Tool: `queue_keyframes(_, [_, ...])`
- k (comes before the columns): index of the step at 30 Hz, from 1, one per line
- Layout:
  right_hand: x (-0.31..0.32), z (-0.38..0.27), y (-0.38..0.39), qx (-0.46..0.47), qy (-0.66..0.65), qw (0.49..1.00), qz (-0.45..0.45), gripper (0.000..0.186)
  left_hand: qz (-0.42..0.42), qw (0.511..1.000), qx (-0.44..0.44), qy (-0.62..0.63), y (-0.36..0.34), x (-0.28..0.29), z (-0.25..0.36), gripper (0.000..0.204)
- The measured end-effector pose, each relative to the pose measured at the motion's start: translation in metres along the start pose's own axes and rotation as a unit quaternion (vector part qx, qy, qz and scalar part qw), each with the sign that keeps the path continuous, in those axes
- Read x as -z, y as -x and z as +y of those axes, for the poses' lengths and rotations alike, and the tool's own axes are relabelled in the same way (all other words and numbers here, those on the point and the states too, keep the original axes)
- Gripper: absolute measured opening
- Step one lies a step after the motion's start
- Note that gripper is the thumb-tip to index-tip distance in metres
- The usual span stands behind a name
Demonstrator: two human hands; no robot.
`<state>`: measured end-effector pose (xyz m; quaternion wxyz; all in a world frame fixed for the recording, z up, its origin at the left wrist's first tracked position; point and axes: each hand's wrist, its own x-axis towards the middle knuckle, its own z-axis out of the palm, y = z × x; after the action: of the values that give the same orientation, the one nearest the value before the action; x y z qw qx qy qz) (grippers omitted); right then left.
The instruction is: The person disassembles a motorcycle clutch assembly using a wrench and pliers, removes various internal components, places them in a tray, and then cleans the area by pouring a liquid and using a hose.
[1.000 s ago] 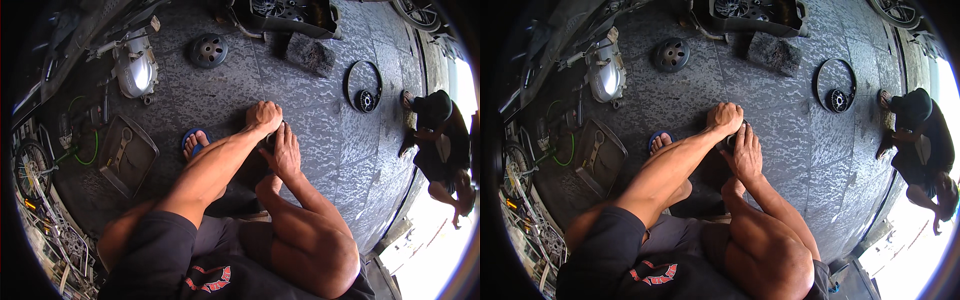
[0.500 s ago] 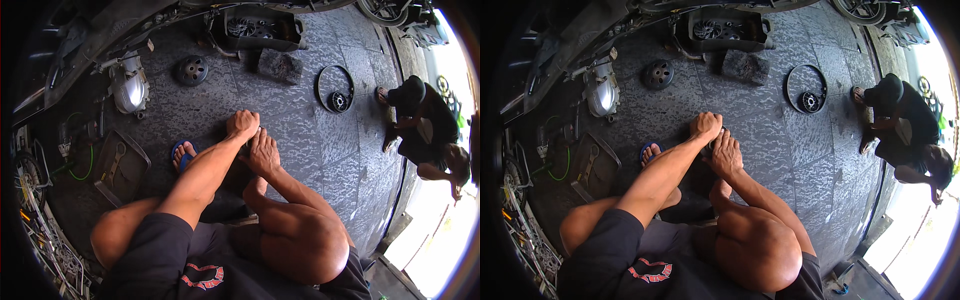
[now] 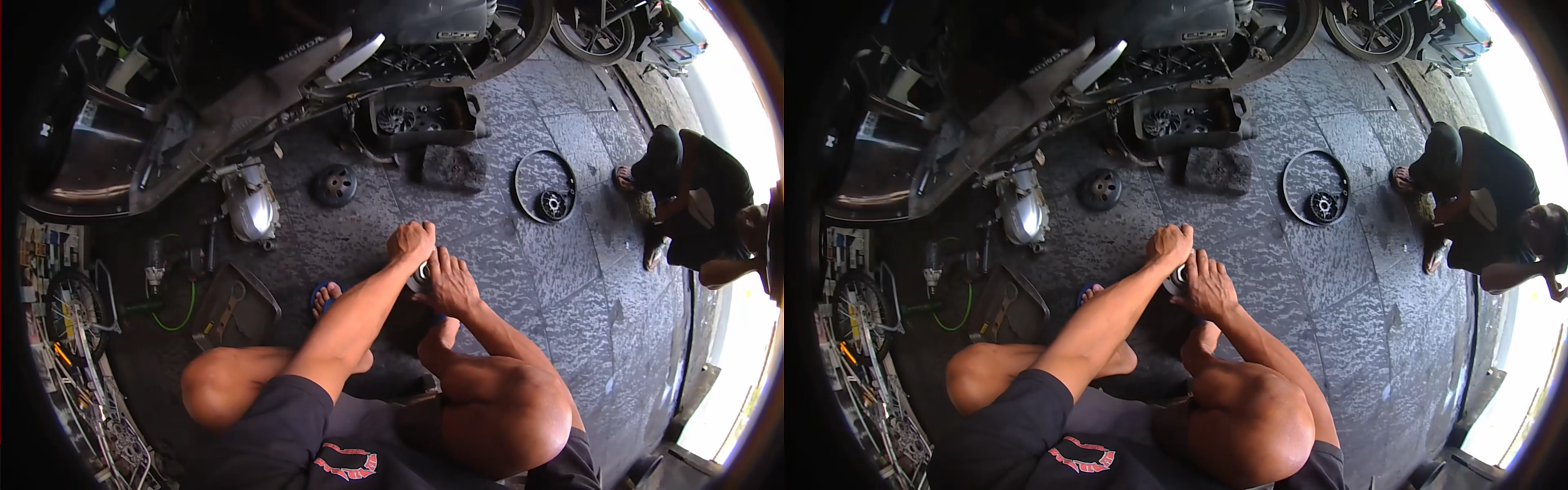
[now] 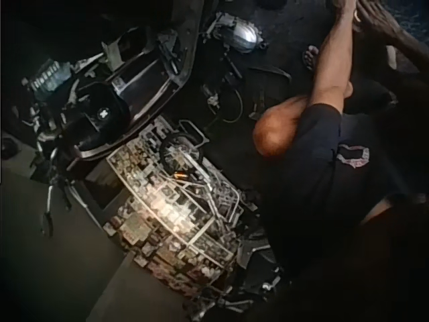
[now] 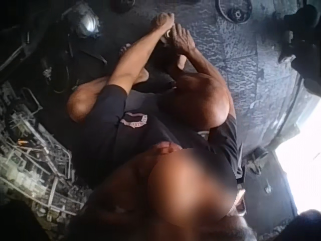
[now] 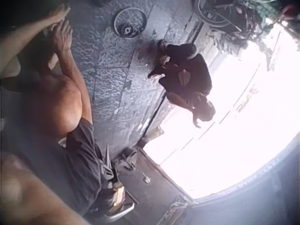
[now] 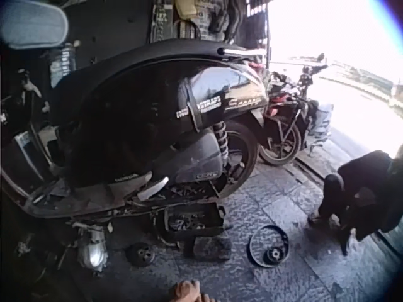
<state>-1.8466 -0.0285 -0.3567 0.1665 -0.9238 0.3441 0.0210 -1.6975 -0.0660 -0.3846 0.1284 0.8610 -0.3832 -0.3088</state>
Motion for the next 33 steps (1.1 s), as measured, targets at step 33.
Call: queue_keyframes(33, [0.013, 0.141, -0.212, -0.238, -0.211, 0.886, 0.337, 0.037, -0.063, 0.962, -0.243, 0.107, -0.033, 0.076, -0.059, 0.052])
